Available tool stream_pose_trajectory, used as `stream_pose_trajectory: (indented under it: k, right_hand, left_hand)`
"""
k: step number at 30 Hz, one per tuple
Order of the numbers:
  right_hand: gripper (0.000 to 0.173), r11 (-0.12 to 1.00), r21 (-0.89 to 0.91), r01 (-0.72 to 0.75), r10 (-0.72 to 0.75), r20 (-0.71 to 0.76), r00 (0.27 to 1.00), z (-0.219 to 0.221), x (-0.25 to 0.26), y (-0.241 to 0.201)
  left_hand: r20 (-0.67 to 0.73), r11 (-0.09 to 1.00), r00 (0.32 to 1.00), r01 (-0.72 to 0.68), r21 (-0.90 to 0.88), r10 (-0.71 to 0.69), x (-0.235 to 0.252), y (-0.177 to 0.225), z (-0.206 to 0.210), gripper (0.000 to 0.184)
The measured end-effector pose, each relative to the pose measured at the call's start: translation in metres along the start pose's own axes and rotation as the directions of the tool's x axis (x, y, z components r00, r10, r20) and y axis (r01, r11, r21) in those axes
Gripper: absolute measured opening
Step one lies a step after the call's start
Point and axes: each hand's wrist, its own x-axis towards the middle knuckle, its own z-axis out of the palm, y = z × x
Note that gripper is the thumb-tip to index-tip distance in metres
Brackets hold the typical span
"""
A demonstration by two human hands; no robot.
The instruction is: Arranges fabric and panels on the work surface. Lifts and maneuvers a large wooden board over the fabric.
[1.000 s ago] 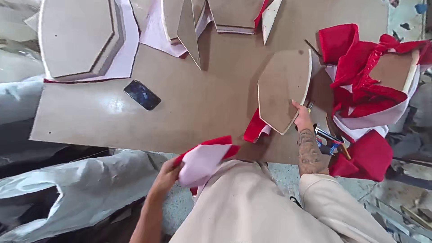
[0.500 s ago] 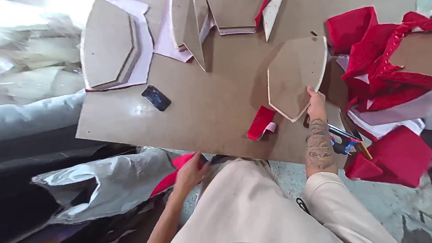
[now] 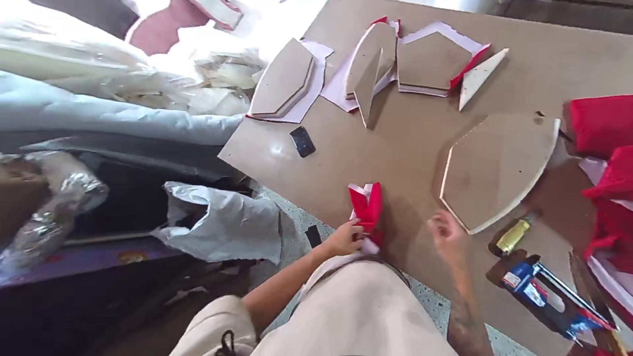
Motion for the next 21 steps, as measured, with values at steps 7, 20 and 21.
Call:
stream_pose_trajectory:
  k: [7, 20, 21]
  right_hand:
    - [0.044, 0.999, 0.041, 0.028, -0.041, 0.368, 0.929, 0.12, -0.026, -0.026]
    - [0.08, 0.99, -0.095, 0.103, -0.109, -0.052, 0.993, 0.193, 0.248, -0.158]
    - [0.092, 0.987, -0.136, 0.081, -0.092, -0.078, 0.993, 0.206, 0.278, -0.173]
  left_hand:
    - [-0.302, 0.555, 0.514, 0.83, -0.062, -0.803, -0.209, -0.129, -0.055, 0.024]
    - [-0.342, 0.511, 0.475, 0.859, -0.019, -0.811, -0.17, -0.183, -0.147, 0.029]
    - [-0.299, 0.553, 0.528, 0.833, 0.001, -0.795, -0.161, -0.187, -0.17, 0.042]
